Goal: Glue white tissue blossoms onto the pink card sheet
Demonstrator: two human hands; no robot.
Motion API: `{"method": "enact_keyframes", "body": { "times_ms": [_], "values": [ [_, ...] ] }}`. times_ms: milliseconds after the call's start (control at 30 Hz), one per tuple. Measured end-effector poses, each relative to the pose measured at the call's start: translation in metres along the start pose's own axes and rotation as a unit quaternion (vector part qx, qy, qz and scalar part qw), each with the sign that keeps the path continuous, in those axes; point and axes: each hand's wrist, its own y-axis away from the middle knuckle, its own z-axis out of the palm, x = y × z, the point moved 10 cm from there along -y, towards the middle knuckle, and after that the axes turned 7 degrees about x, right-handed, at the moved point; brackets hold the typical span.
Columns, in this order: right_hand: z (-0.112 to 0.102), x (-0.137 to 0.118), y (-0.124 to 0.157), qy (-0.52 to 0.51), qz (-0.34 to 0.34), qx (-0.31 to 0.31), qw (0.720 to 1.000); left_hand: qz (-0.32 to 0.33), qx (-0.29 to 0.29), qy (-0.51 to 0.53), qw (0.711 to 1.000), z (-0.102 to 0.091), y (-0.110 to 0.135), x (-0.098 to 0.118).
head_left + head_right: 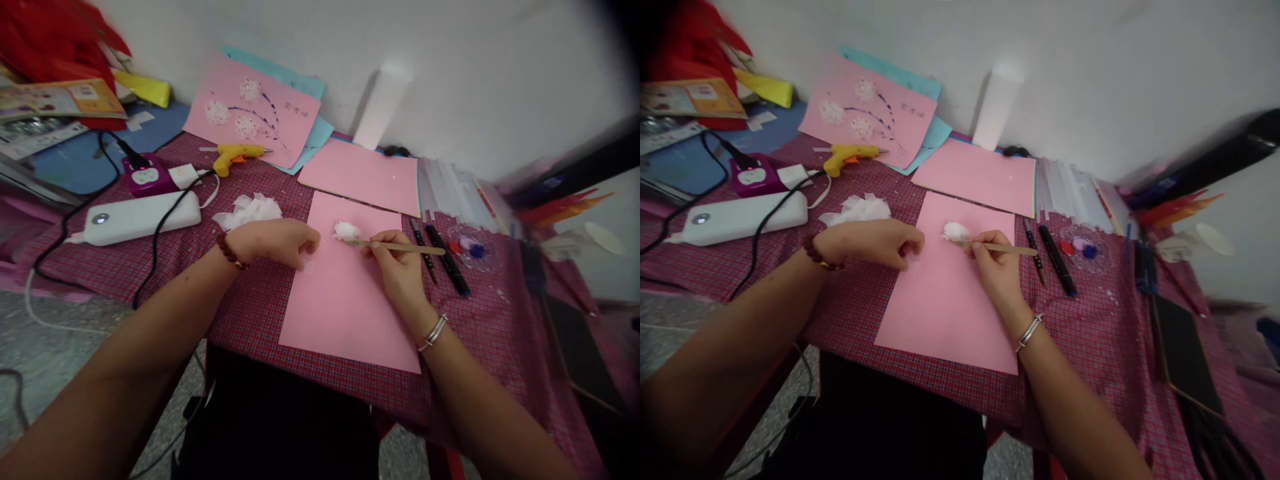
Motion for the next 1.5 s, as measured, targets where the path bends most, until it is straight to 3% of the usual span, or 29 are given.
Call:
{"method": "enact_keyframes", "body": {
  "times_ms": [133, 267, 400, 567, 733, 1067, 1500],
  "values": [
    [0.003, 0.0, 0.001, 0.015, 0.004, -0.013, 1.0, 0.023, -0.004, -0.028, 0.999, 0.008, -0.001, 0.008],
    [0.003, 0.002, 0.001, 0.039, 0.003, -0.009, 0.999, 0.051, 0.0, 0.049, 0.997, 0.009, -0.004, 0.013],
    [-0.007, 0.004, -0.001, 0.056, -0.002, 0.026, 0.998, 0.037, 0.041, 0.166, 0.985, -0.006, -0.008, 0.01],
    [-0.007, 0.004, -0.005, 0.05, -0.003, 0.02, 0.999, -0.004, 0.13, 0.252, 0.959, -0.018, -0.019, 0.004],
    [-0.009, 0.007, -0.007, 0.026, -0.005, 0.027, 0.999, -0.019, 0.218, 0.186, 0.958, -0.013, -0.035, 0.0],
    [-0.017, -0.001, -0.001, 0.002, -0.004, 0.057, 0.998, 0.014, 0.24, 0.094, 0.966, -0.004, -0.047, 0.01],
    [-0.006, -0.008, 0.004, 0.025, -0.02, 0.018, 0.999, -0.013, 0.289, 0.125, 0.949, -0.01, -0.038, 0.002]
  ]
}}
